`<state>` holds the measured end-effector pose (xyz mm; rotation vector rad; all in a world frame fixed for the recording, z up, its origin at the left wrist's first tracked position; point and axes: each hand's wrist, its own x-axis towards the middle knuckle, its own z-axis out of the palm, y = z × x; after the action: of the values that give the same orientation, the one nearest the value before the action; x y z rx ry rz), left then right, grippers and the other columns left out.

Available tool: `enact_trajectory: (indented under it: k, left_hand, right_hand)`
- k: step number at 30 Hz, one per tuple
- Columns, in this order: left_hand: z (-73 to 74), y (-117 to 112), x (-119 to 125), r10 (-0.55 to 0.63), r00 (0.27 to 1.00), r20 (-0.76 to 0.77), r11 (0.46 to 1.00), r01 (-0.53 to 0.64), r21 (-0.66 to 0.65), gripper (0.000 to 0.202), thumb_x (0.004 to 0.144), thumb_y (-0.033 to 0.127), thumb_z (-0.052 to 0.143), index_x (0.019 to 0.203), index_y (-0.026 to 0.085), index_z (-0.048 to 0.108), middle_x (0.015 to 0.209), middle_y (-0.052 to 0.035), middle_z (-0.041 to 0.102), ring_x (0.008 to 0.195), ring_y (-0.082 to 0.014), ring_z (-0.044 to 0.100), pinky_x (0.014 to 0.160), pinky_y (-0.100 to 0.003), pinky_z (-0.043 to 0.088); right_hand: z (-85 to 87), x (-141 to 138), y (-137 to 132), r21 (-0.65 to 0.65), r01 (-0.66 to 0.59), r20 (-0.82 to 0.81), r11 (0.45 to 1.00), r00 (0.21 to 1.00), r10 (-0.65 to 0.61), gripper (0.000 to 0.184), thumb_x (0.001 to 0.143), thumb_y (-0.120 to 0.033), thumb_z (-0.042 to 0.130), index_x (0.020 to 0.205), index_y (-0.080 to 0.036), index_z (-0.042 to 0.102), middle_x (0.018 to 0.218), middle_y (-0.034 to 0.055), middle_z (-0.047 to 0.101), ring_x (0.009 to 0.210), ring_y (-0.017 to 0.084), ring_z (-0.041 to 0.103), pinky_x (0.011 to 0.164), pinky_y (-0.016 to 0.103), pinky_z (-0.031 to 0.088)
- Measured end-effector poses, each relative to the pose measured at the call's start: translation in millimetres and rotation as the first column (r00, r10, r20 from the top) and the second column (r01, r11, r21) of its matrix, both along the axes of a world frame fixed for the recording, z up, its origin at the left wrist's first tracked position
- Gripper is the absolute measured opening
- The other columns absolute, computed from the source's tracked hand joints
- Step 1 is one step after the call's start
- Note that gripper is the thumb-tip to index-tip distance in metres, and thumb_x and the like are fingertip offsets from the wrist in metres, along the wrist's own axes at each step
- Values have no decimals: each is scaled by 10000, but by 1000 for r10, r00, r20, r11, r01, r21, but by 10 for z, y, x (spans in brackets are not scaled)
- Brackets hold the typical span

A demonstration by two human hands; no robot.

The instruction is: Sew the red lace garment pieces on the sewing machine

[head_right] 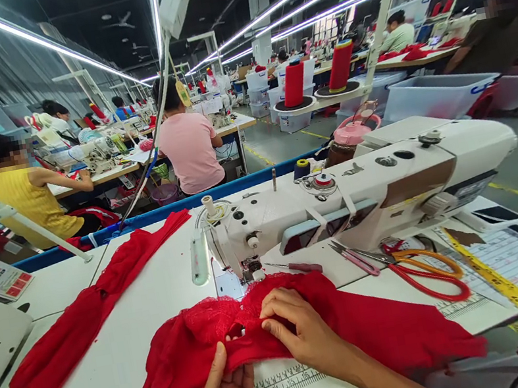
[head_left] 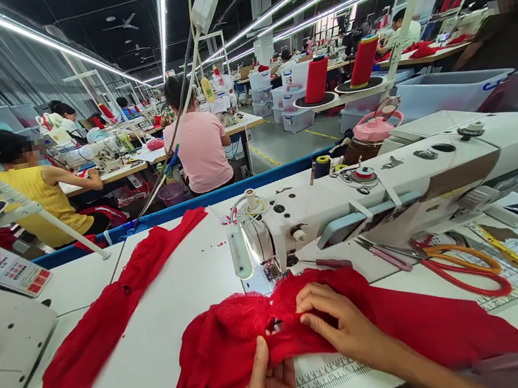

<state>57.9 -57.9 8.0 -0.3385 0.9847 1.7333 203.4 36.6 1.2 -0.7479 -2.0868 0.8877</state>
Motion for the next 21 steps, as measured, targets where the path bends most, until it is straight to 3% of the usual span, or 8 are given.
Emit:
enact_trajectory:
  k: [14,21]
  left_hand:
    - [-182,-71,-108,-114,993,13,987,112,114,213,910,72,602,1027,185,739,932,-57,797,842,-156,768,846,-250,608]
    - [-233,-104,-138,-155,986,61,969,140,202,247,945,77,532,974,176,757,952,-68,799,898,-156,762,892,-266,594]
  right_hand:
    - [52,-5,-17,9,3,-35,1000,999,-2,110,986,-235,546,902,-229,617,904,30,630,891,199,595,843,365,477]
    - [41,1,-33,-7,2,-44,1000,999,-3,94,974,-232,564,898,-224,619,918,38,637,904,201,590,847,366,459]
